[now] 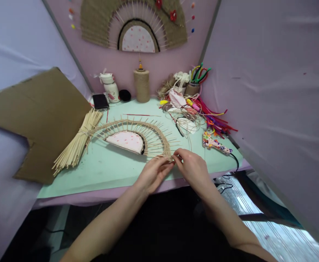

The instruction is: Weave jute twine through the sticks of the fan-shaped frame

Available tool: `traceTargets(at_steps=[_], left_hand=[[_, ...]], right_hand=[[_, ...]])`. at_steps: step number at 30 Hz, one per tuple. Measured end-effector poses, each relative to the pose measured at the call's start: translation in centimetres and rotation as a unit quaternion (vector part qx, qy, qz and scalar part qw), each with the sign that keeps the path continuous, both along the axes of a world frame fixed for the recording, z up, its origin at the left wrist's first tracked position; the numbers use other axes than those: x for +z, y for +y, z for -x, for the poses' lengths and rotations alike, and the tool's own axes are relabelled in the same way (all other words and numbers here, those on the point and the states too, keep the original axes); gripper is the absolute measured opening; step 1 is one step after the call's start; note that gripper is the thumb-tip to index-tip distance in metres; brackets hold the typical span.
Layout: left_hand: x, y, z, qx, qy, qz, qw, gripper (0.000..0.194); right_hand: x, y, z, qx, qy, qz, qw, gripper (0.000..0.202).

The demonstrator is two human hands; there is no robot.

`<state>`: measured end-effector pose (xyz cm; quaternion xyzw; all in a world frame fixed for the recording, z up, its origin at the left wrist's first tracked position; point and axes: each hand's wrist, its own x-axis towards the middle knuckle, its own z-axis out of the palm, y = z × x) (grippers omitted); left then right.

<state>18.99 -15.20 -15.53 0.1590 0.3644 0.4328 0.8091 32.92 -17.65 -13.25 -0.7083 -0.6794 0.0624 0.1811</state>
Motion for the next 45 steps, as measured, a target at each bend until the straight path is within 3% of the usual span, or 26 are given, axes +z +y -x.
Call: traceTargets(at_steps=[2, 5, 11, 16, 28, 32, 36, 40, 42, 45], left_hand=[[-0.1, -0.3, -0.9, -0.024, 0.010, -0.014, 1.000, 0.012], [-0.3, -0.3, -1.5, -0.011, 0.029, -0.035, 0.999, 0.020], [-0.9, -0.5, -1.1, 0.014, 0.072, -0.046, 0.996, 0.032], [-0.8, -1.0, -0.7, 0.011, 0.075, -0.049, 0.996, 0.036], [-0.3, -1.6, 0.4, -0.051, 0.104, -0.064, 0.991, 0.040], [-0.1, -1.6, 0.2, -0.019, 0.142, -0.071, 0.987, 0.039], [0.2, -1.6, 0.3, 0.007, 0.137, -0.069, 0.988, 0.035], [0.6, -1.7, 0.4, 0.024, 0.128, -0.061, 0.990, 0.037], [0.7, -1.8, 0.5, 0.025, 0.127, -0.060, 0.990, 0.038], [0.7, -1.8, 0.6, 0.020, 0.129, -0.056, 0.990, 0.039]], right_hand=[[0.0, -0.1, -0.1, 0.007, 0.001, 0.004, 1.000, 0.012], [-0.1, -0.5, -0.4, 0.017, 0.013, -0.002, 1.000, 0.012], [0.3, -1.1, -2.7, 0.031, 0.047, -0.070, 0.996, 0.010], [0.2, -0.9, -4.7, 0.090, 0.080, -0.080, 0.990, 0.013], [-1.2, 0.2, -3.3, 0.124, 0.104, -0.172, 0.972, 0.016], [0.0, -0.9, -3.7, 0.137, 0.114, -0.142, 0.974, 0.018], [1.5, -2.3, -4.8, 0.214, 0.116, -0.042, 0.969, 0.017], [1.6, -2.7, -5.8, 0.277, 0.123, 0.017, 0.953, 0.018], [1.1, -2.4, -6.0, 0.272, 0.121, 0.032, 0.954, 0.017], [0.4, -1.9, -5.9, 0.212, 0.111, 0.005, 0.971, 0.015]])
